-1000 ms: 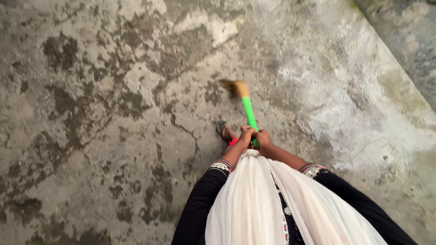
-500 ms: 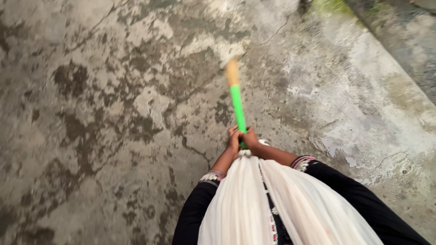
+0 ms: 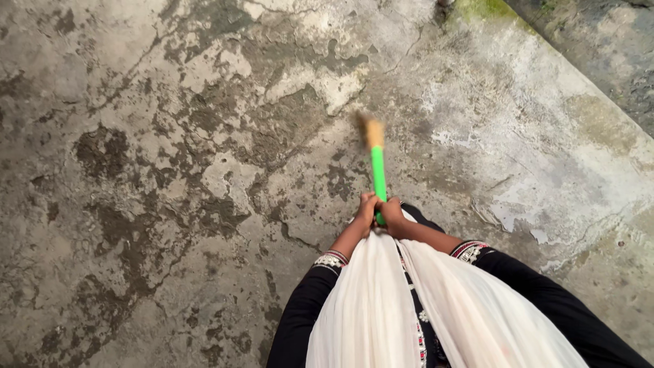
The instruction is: The person sweeps an outdoor concrete floor using a broom with a green handle, moving dirt and debris toward the edge of the area.
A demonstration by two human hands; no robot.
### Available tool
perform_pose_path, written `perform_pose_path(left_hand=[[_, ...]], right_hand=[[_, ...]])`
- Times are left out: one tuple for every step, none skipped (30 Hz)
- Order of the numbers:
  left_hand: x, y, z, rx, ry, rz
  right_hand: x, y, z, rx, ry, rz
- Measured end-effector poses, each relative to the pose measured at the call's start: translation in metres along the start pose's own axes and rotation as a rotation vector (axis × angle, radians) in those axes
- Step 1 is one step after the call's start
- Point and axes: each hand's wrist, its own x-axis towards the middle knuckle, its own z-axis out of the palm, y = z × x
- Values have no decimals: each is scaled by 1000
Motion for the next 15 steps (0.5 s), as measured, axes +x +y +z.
perform_pose_path(left_hand=[[2, 0, 0, -3, -1, -9], [5, 3, -2, -77, -56, 52], [6, 5, -3, -152, -111, 112], [6, 8, -7, -151, -110, 112], [7, 11, -11, -224, -150, 155], [5, 13, -17, -296, -188, 194], [4, 15, -24, -295, -184, 191], [4, 19, -31, -291, -151, 187], [6, 24, -38, -287, -119, 182], [8, 28, -44, -286, -119, 184], [8, 31, -50, -300, -52, 202], [10, 34, -56, -314, 14, 219], [12, 37, -63, -314, 13, 220], [14, 41, -70, -349, 62, 232], [19, 46, -74, -384, 111, 243]], right_hand=[[-1, 1, 0, -2, 4, 8], [0, 1, 4, -22, -1, -45], [1, 1, 7, -43, -6, -99], [4, 0, 13, -42, -8, -98], [8, 0, 20, -97, 7, -323], [11, 2, 26, -150, 20, -544], [14, 2, 31, -148, 18, -540], [21, -2, 38, -255, 16, -486], [27, -5, 46, -362, 14, -432], [32, -8, 54, -362, 13, -434], [37, -11, 64, -376, -29, -422], [43, -15, 73, -390, -71, -410], [49, -21, 82, -390, -70, -412], [56, -27, 90, -372, -145, -318], [62, -34, 97, -353, -219, -224]])
